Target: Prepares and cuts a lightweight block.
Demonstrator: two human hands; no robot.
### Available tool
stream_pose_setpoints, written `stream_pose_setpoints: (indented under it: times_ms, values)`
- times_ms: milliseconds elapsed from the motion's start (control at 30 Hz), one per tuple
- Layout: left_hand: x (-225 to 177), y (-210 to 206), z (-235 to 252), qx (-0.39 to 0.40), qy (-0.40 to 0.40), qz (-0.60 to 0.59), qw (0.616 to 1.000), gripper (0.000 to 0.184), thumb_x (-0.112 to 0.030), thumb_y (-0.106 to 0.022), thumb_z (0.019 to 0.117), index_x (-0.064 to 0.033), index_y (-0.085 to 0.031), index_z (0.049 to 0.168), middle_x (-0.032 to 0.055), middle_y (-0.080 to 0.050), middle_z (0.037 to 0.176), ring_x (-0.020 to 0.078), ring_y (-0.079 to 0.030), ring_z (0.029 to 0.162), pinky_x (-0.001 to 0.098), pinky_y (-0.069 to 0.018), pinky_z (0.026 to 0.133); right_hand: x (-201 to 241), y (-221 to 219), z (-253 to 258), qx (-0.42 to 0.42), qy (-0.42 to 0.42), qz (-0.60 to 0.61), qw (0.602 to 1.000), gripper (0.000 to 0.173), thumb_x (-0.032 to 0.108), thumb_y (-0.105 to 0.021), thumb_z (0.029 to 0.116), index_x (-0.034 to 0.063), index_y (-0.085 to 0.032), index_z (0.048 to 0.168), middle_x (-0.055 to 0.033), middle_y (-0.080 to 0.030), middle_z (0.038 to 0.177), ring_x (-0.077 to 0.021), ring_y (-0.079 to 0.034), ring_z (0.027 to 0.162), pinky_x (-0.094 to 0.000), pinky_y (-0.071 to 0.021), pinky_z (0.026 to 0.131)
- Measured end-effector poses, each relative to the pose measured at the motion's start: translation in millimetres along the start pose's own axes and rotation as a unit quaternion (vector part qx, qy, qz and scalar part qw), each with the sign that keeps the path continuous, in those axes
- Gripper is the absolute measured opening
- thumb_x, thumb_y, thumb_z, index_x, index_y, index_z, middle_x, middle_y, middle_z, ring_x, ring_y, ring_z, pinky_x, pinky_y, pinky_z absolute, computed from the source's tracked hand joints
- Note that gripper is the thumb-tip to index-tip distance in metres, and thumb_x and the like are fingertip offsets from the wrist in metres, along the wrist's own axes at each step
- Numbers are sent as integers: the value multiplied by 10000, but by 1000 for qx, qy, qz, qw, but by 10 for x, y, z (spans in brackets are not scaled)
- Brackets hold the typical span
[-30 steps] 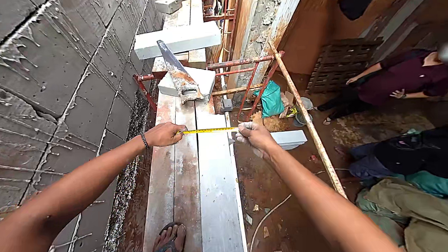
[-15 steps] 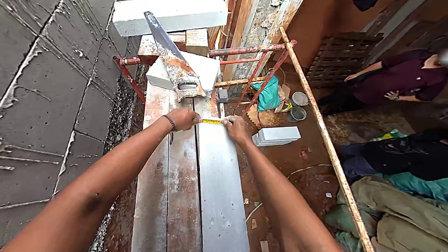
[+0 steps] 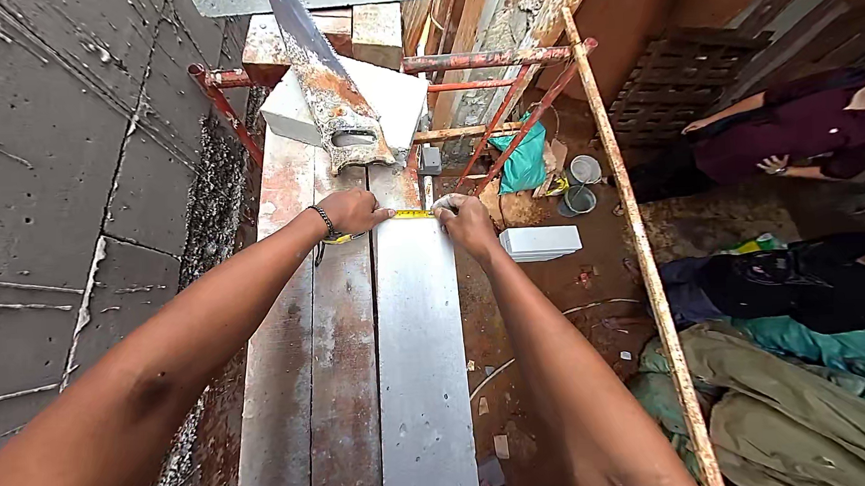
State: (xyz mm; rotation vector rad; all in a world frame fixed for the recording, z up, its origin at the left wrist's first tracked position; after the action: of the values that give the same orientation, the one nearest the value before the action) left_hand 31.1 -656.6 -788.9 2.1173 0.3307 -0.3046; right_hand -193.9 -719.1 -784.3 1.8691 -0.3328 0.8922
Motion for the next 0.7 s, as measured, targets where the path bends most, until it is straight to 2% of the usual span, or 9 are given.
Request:
stream_pose_setpoints:
  times_ms: [67, 133, 233, 300, 367, 433, 533, 600, 700]
  values:
    - [-137, 95, -106, -41, -34, -49, 997, 516, -444, -380, 1103, -62, -651, 887, 135, -607, 762, 320, -625, 752, 573, -485, 693, 2, 45, -32, -93, 3, 141, 986, 314, 180, -609, 1017, 47, -648, 1298, -145, -710, 1094, -235, -699, 927, -449, -574, 856]
    - [-317, 168, -219, -77, -48, -185, 979, 402, -327, -394, 1121, -40, -657, 1020, 114, -604, 797, 251, -597, 728, 477, -490, 706, 33, 106, -67, -137, -42, 268, 953, 480, 269, -577, 1054, 70, -481, 1480, -170, -669, 1182, -236, -702, 899, -413, -598, 791]
    - [-563, 83, -275, -78, -20, -470, 879, 320, -270, -388, 1126, -45, -613, 1091, 44, -614, 766, 115, -594, 608, 277, -537, 589, -36, 125, -68, -119, -89, 287, 946, 447, 324, -515, 1087, 44, -511, 1435, -160, -681, 1173, -223, -714, 877, -379, -603, 762]
    - [-690, -17, -275, -70, 10, -574, 815, 320, -280, -382, 1127, -50, -600, 1085, 44, -614, 771, 114, -597, 590, 258, -538, 560, -164, 76, -92, -73, -108, 209, 969, 438, 342, -513, 1084, 36, -560, 1394, -179, -679, 1215, -271, -712, 972, -452, -590, 857]
    - [-723, -111, -322, -100, 42, -593, 798, 342, -305, -381, 1126, -53, -609, 1092, 50, -616, 813, 123, -592, 614, 272, -529, 575, -294, -6, -244, -20, -129, 129, 983, 511, 415, -534, 1064, 32, -567, 1400, -235, -641, 1290, -361, -658, 1144, -556, -517, 998]
    - [-677, -274, -522, -152, 76, -607, 776, 348, -323, -380, 1124, -69, -617, 1128, 48, -639, 874, 129, -608, 666, 292, -531, 598, -454, -126, -619, 60, -151, 103, 981, 661, 525, -526, 1041, 32, -487, 1479, -275, -580, 1374, -408, -585, 1254, -604, -449, 1061]
    - [-666, -722, -1171, -212, 130, -609, 753, 389, -397, -350, 1119, -140, -638, 1167, 17, -677, 983, 122, -603, 702, 308, -510, 598, -849, -371, -1560, 202, -173, 135, 954, 698, 588, -512, 1020, 37, -499, 1450, -219, -645, 1276, -312, -655, 1151, -529, -529, 1000]
    - [-713, -1118, -1575, -247, 170, -606, 737, 415, -348, -310, 1132, -104, -642, 1178, 45, -686, 1010, 135, -613, 655, 316, -529, 582, -968, -476, -2195, 274, -206, 178, 922, 659, 537, -535, 1028, 12, -515, 1426, -188, -658, 1266, -251, -666, 1140, -470, -534, 1017]
    - [-966, -1638, -2001, -215, 204, -645, 705, 403, -234, -276, 1143, -9, -594, 1245, 101, -691, 1111, 158, -685, 631, 314, -615, 574, -916, -610, -2706, 248, -255, 260, 898, 625, 459, -624, 1002, 0, -501, 1409, -145, -690, 1188, -192, -706, 1042, -396, -581, 958]
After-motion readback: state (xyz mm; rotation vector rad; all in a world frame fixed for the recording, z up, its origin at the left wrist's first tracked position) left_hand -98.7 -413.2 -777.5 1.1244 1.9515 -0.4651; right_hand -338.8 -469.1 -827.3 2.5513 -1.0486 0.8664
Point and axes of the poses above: each hand's wrist, its own z-axis towards the middle knuckle, its own y-axis out of the back of the hand, x = y × z, the point moved 3 cm from there along z, towards the middle knuckle
